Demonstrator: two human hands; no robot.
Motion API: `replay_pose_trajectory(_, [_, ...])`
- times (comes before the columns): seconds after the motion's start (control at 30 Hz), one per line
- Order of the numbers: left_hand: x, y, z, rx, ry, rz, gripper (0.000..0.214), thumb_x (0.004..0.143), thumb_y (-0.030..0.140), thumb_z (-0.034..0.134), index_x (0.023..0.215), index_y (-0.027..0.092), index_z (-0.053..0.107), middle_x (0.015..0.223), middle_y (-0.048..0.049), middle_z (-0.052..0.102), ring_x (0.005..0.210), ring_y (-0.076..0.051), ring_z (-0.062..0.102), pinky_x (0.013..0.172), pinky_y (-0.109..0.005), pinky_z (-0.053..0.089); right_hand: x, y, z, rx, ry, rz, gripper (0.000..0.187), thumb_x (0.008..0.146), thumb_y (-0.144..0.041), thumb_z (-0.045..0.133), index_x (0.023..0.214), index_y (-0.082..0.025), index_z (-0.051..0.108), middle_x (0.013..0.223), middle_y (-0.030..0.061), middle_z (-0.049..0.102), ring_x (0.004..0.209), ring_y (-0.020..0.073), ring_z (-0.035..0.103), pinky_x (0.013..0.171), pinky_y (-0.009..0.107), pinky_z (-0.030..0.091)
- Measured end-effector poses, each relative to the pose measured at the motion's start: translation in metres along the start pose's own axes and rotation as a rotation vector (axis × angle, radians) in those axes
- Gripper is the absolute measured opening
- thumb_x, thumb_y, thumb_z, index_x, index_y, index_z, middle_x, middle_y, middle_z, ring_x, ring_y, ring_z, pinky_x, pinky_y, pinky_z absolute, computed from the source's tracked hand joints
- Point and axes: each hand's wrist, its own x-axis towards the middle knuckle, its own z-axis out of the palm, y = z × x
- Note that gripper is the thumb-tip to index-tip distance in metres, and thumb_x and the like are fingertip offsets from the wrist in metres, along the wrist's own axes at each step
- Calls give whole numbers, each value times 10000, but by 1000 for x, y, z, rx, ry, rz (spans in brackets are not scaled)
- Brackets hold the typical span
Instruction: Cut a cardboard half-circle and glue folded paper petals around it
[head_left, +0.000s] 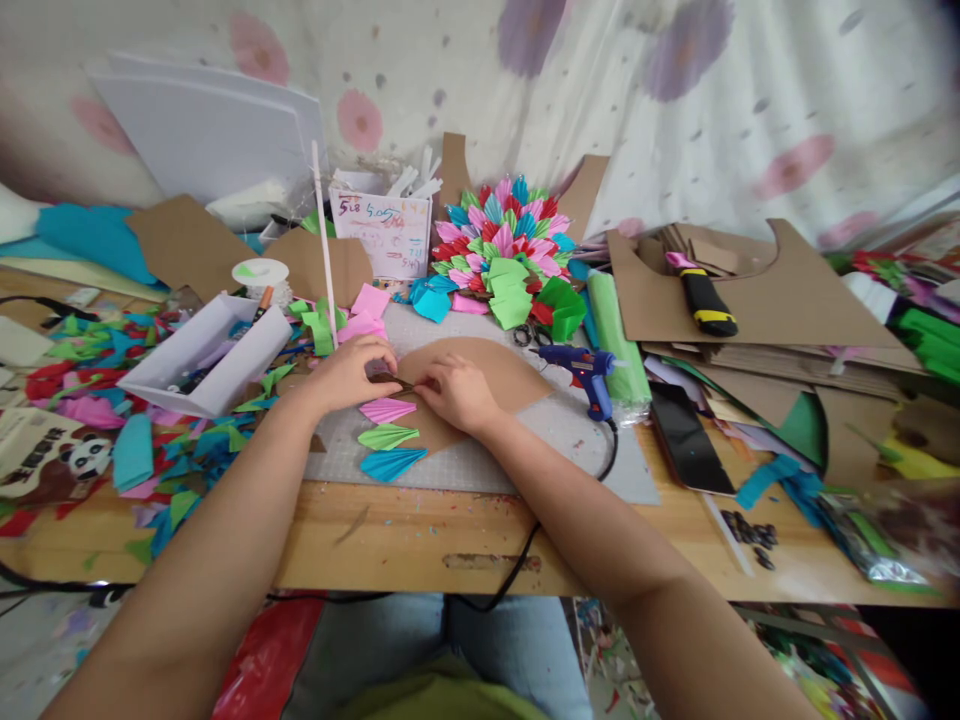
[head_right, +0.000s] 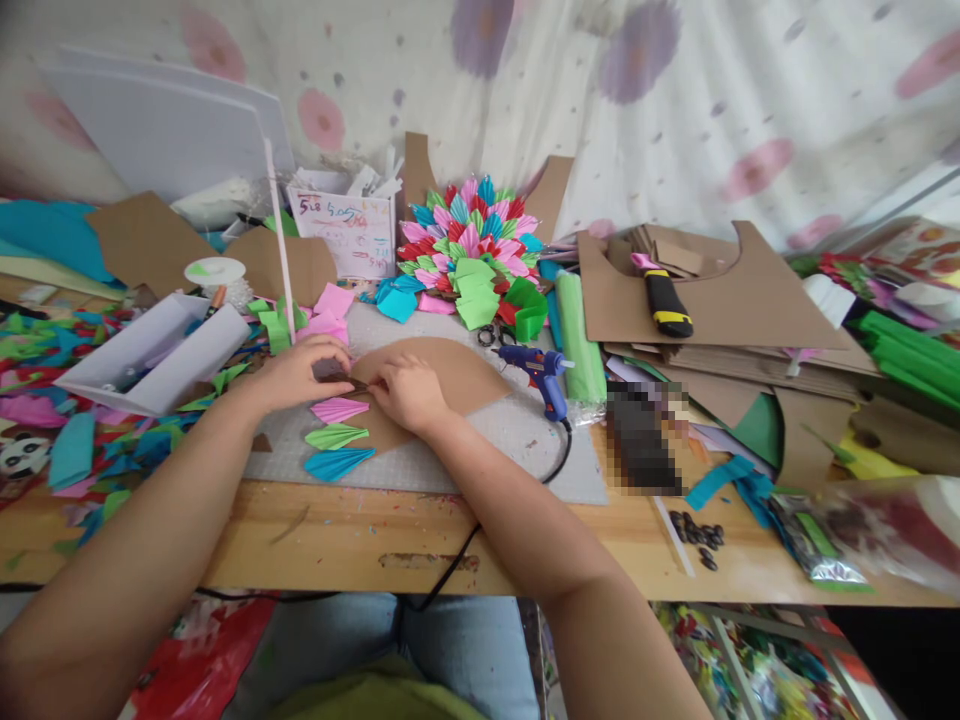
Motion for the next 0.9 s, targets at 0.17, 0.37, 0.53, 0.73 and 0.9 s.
replay_pose_trajectory(0.17, [2,-1,5,37,-80,-13,211,669,380,654,775,208,594,897,-30,620,886,-203,562,817,-356,444,0,1,1,-12,17,-13,147,836,-249,555,886,-191,680,936,49,656,924,185,543,811,294,384])
replay_pose_trajectory(0.37, [4,-3,7,50,-115,-13,191,677,354,644,768,193,595,876,-28,610,842,-188,560,789,-337,446,0,0,-2,-21,3,-15,146,835,-250,554,891,-199,679,942,41,656,913,184,547,791,288,384])
replay_pose_trajectory(0.53, [3,1,6,43,-75,-13,167,692,333,622,766,186,593,880,-34,613,863,-191,561,820,-346,441,0,0,-2,-12,-5,-2,141,831,-261,564,883,-194,677,943,43,654,918,183,548,793,286,383])
replay_pose_trajectory(0.73, [2,0,1,30,62,-13,100,748,258,516,760,184,583,872,-42,619,900,-185,558,860,-357,434,0,-2,-4,-8,-14,14,162,850,-250,535,893,-177,673,954,61,648,941,184,541,816,290,383])
replay_pose_trajectory(0.9, [1,-1,0,43,24,-6,110,719,265,550,774,179,590,882,-48,621,904,-197,562,852,-362,438,1,-3,-4,0,-34,33,172,859,-245,518,892,-174,671,957,71,643,943,183,541,821,293,382])
